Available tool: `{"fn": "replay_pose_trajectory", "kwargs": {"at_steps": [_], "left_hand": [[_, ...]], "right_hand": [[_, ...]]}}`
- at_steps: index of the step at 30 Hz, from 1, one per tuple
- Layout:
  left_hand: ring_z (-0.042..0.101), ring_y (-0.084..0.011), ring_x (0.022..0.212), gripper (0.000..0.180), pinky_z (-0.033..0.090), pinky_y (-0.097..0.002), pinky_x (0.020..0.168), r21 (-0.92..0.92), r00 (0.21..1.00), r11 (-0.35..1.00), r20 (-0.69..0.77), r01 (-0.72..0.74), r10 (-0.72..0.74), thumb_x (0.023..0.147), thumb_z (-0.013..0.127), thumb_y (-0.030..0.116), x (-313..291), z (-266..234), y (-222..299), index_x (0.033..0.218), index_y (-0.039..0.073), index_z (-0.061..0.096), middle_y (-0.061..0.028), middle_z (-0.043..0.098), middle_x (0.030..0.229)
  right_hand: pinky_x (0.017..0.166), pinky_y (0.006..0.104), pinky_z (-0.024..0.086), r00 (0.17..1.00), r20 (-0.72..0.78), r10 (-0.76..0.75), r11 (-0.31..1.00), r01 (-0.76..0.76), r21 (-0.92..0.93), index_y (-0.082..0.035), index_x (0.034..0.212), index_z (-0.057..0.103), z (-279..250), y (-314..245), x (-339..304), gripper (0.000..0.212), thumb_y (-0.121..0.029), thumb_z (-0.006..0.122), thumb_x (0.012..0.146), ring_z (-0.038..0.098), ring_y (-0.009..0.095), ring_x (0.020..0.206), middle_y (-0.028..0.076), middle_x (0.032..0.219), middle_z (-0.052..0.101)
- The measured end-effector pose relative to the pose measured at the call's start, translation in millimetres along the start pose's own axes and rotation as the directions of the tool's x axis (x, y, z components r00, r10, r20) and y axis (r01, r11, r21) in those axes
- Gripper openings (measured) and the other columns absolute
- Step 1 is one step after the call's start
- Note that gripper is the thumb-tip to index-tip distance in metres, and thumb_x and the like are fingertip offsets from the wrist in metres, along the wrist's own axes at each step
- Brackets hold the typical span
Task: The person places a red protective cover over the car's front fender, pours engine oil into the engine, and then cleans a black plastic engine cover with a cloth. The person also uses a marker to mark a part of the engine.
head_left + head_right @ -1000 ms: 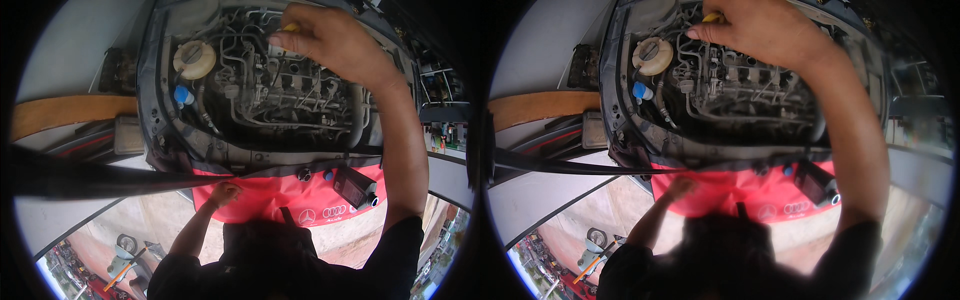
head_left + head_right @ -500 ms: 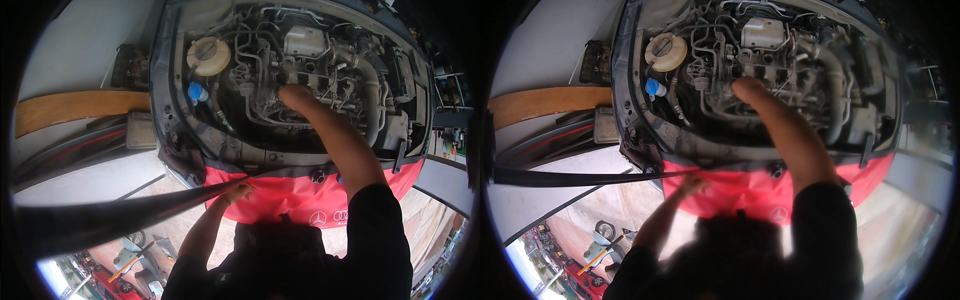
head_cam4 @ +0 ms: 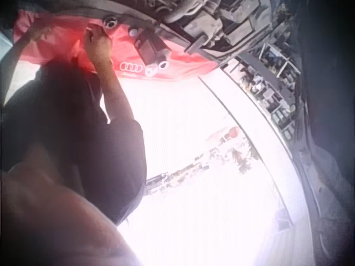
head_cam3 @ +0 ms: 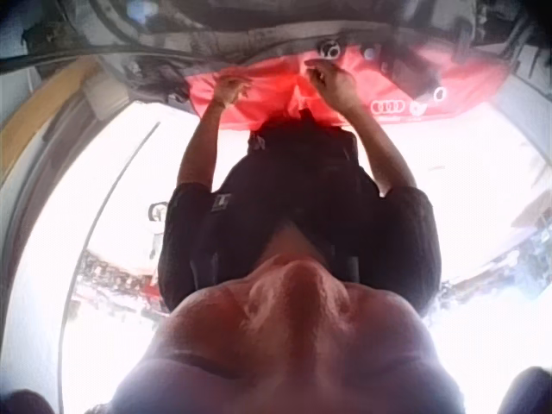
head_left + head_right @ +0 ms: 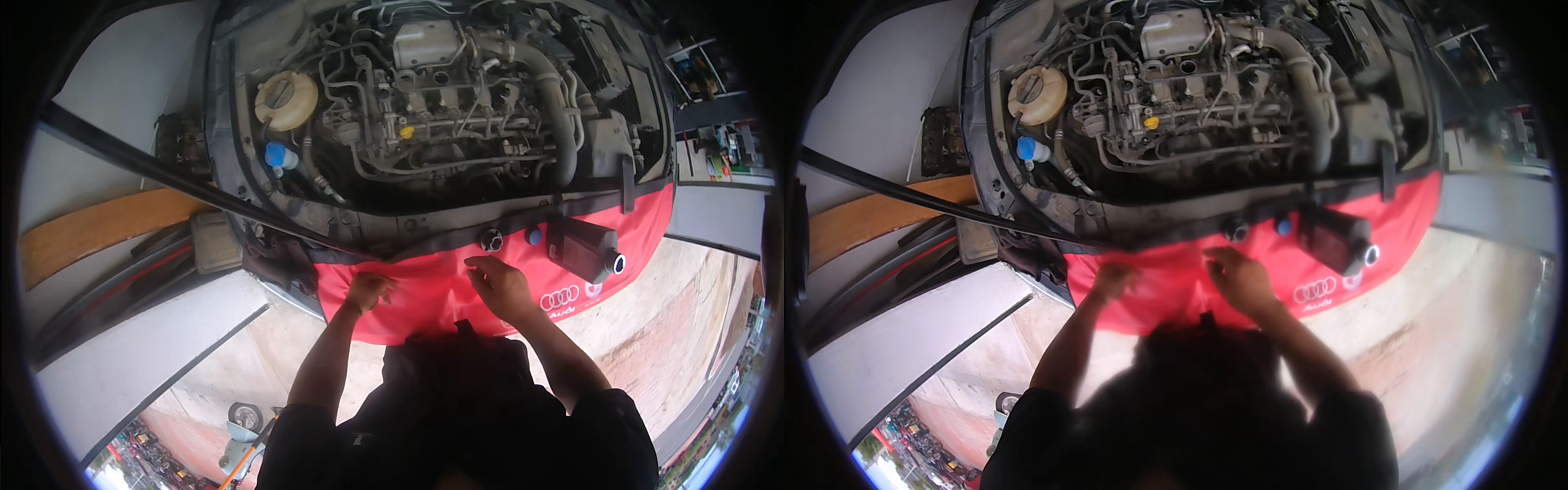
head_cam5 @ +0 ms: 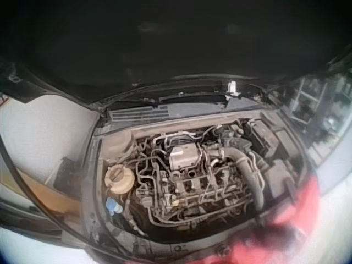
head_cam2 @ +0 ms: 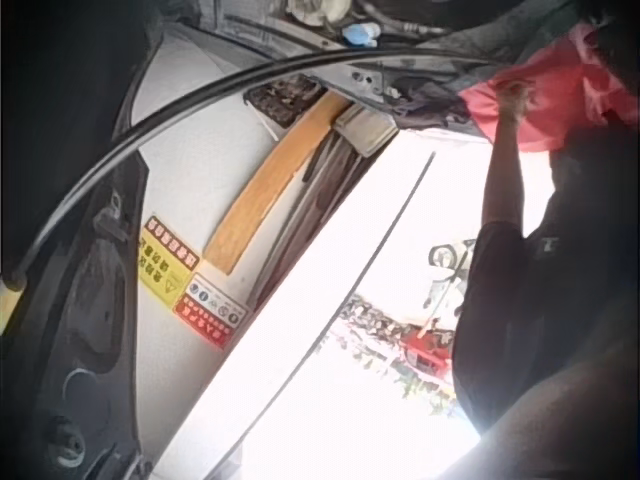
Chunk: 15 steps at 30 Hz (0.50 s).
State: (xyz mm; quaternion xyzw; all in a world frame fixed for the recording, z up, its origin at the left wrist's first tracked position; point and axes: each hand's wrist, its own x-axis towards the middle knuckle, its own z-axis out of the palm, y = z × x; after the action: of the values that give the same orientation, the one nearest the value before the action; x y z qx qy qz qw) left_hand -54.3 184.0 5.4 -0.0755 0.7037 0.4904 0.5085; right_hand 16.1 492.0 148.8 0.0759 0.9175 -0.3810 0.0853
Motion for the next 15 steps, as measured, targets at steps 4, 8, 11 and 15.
{"fn": "replay_pose_trajectory", "kwargs": {"at_steps": [4, 8, 11, 15], "left_hand": [[0.047, -0.0128, 0.035, 0.025, 0.030, -0.0240, 0.034, -0.191, 0.999, 0.981, -0.035, -0.018, 0.011, 0.086, 0.050, 0.011, -7, 10, 2, 0.089, -0.005, 0.069, -0.0164, 0.067, 0.067], [0.039, -0.0127, 0.031, 0.022, 0.027, -0.0249, 0.032, -0.173, 0.991, 0.984, -0.121, 0.043, -0.064, 0.082, 0.052, 0.012, -3, 12, 0, 0.083, -0.003, 0.067, -0.0168, 0.065, 0.062], [0.044, -0.0109, 0.038, 0.020, 0.028, -0.0231, 0.036, -0.080, 0.974, 0.995, -0.213, 0.060, -0.076, 0.084, 0.054, 0.013, -14, 25, 16, 0.089, 0.000, 0.068, -0.0139, 0.066, 0.066], [0.064, -0.0154, 0.065, 0.018, 0.050, -0.0275, 0.062, 0.148, 0.967, 0.988, -0.243, -0.043, 0.078, 0.090, 0.054, 0.010, -45, 38, 9, 0.097, 0.000, 0.068, -0.0095, 0.067, 0.078]], "right_hand": [[0.064, 0.0328, 0.052, 0.824, -0.216, 0.524, 0.851, -0.514, 0.103, -0.007, 0.106, 0.067, -23, 120, -136, 0.023, -0.022, 0.066, 0.088, 0.066, 0.019, 0.067, 0.010, 0.086, 0.069], [0.080, 0.0335, 0.051, 0.625, -0.544, 0.560, 0.828, -0.392, 0.401, -0.005, 0.132, 0.046, -55, 142, -128, 0.059, -0.018, 0.077, 0.082, 0.062, 0.019, 0.097, 0.010, 0.113, 0.062], [0.091, 0.0347, 0.047, 0.626, -0.601, 0.497, 0.855, -0.236, 0.461, -0.003, 0.131, 0.046, -67, 145, -91, 0.060, -0.019, 0.078, 0.082, 0.056, 0.022, 0.111, 0.013, 0.119, 0.058], [0.093, 0.0344, 0.045, 0.656, -0.658, 0.369, 0.874, -0.006, 0.485, -0.001, 0.127, 0.048, -70, 152, -67, 0.058, -0.019, 0.078, 0.082, 0.056, 0.022, 0.111, 0.013, 0.119, 0.060]]}}
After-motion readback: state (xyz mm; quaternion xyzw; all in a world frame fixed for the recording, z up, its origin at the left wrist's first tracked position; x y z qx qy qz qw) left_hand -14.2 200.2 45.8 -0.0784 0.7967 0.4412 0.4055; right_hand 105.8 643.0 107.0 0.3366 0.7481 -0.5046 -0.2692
